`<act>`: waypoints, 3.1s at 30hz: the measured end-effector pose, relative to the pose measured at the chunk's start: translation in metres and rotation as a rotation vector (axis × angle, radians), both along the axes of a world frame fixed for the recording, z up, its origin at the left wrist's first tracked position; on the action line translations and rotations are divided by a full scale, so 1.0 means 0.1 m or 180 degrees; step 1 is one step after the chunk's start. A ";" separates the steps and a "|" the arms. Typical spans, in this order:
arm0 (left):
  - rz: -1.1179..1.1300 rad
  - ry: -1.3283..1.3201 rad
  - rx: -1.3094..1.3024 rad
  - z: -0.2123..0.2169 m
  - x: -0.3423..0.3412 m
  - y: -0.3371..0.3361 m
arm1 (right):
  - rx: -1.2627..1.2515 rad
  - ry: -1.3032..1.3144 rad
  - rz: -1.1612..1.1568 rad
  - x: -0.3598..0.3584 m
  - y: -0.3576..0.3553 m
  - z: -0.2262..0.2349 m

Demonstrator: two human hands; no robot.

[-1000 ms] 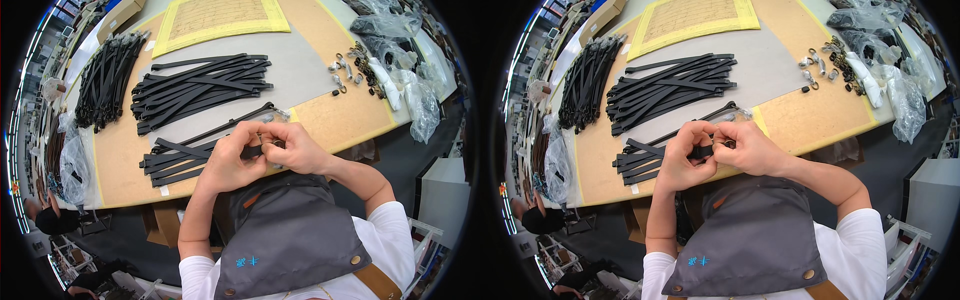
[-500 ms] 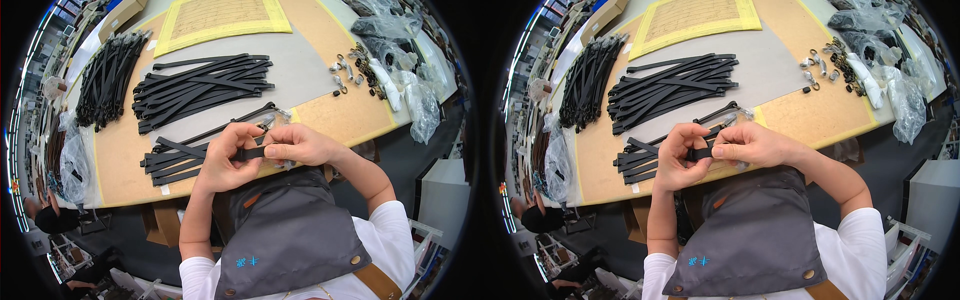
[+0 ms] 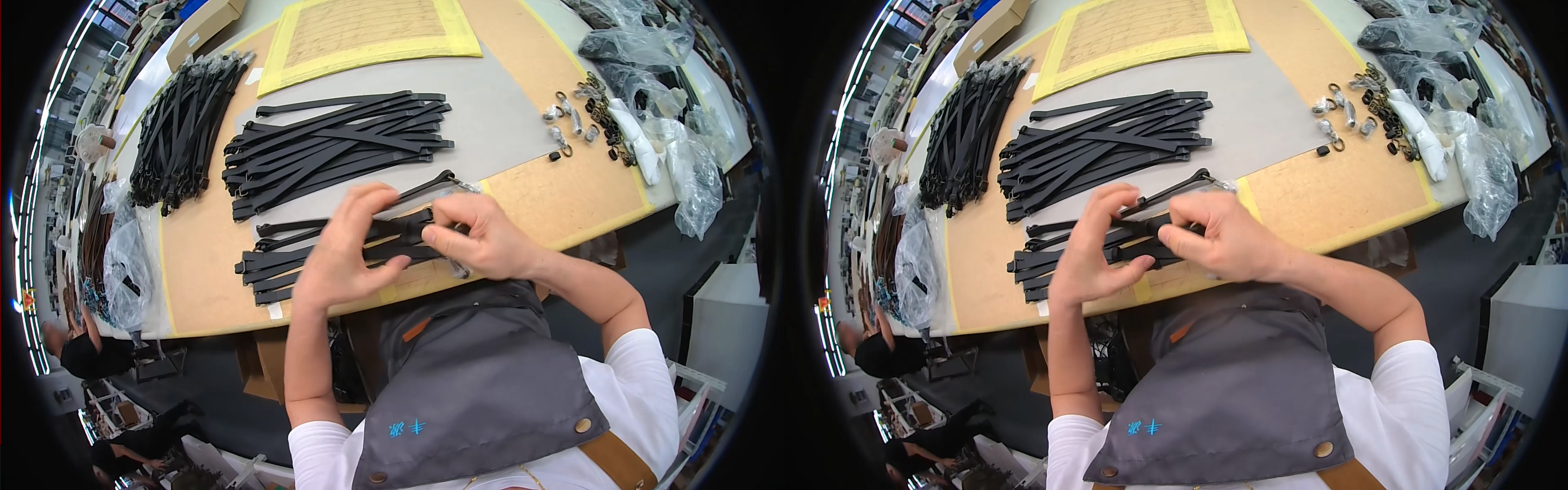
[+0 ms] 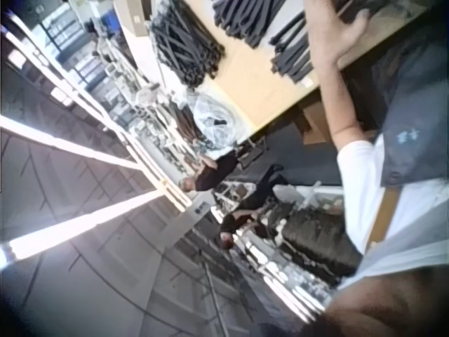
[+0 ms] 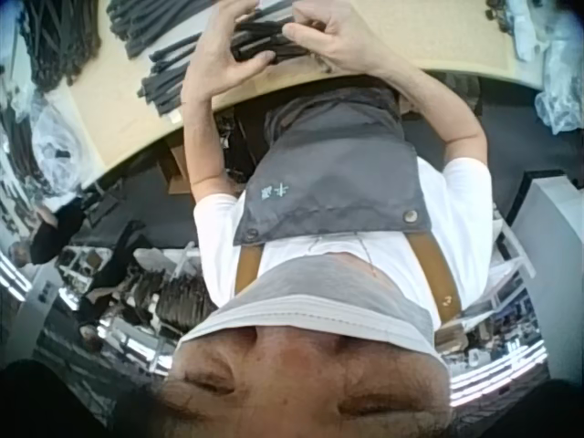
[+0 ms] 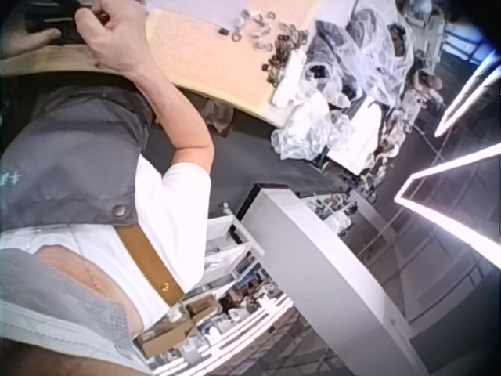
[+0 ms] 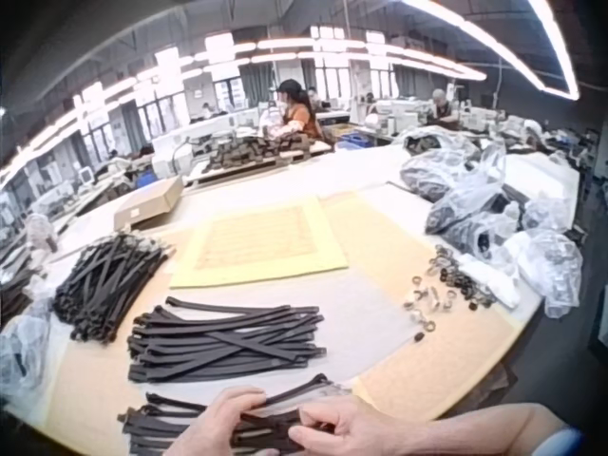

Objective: The person assembles black fabric straps by attaching small black plastic clips and metal keyrings. They pick up a strap, slide a clip onto the end, and then attach a metal ring to the clip, repeating this process for multiple units on a workbench.

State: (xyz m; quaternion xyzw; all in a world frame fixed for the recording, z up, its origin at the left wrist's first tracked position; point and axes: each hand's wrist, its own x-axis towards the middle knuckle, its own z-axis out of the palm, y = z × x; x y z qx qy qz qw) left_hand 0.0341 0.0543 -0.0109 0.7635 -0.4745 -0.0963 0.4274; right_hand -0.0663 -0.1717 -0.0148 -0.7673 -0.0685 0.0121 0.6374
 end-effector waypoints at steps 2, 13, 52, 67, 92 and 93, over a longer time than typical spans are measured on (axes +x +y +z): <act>0.0224 -0.0491 0.0787 -0.03 0.13 0.22 | -0.0337 -0.0141 -0.0125 0.14 -0.08 0.05; 0.0568 -0.0853 0.1263 -0.28 0.07 0.60 | -0.3268 -0.0997 0.0853 0.48 0.13 -0.19; 0.3399 -0.2055 0.2473 -0.49 3.81 2.89 | -0.2917 -0.0361 0.0089 2.68 -0.21 0.78; 0.1246 -0.2095 0.1109 -0.17 2.67 0.42 | -0.2690 0.0788 0.0482 2.70 -0.68 -0.20; -0.0173 0.0348 0.0941 -0.10 -0.10 -0.16 | 0.1000 0.1258 0.0134 -0.07 -0.24 -0.40; -0.0241 0.0235 0.1063 -0.12 -0.23 -0.32 | 0.0445 0.0914 0.0076 -0.10 -0.30 -0.35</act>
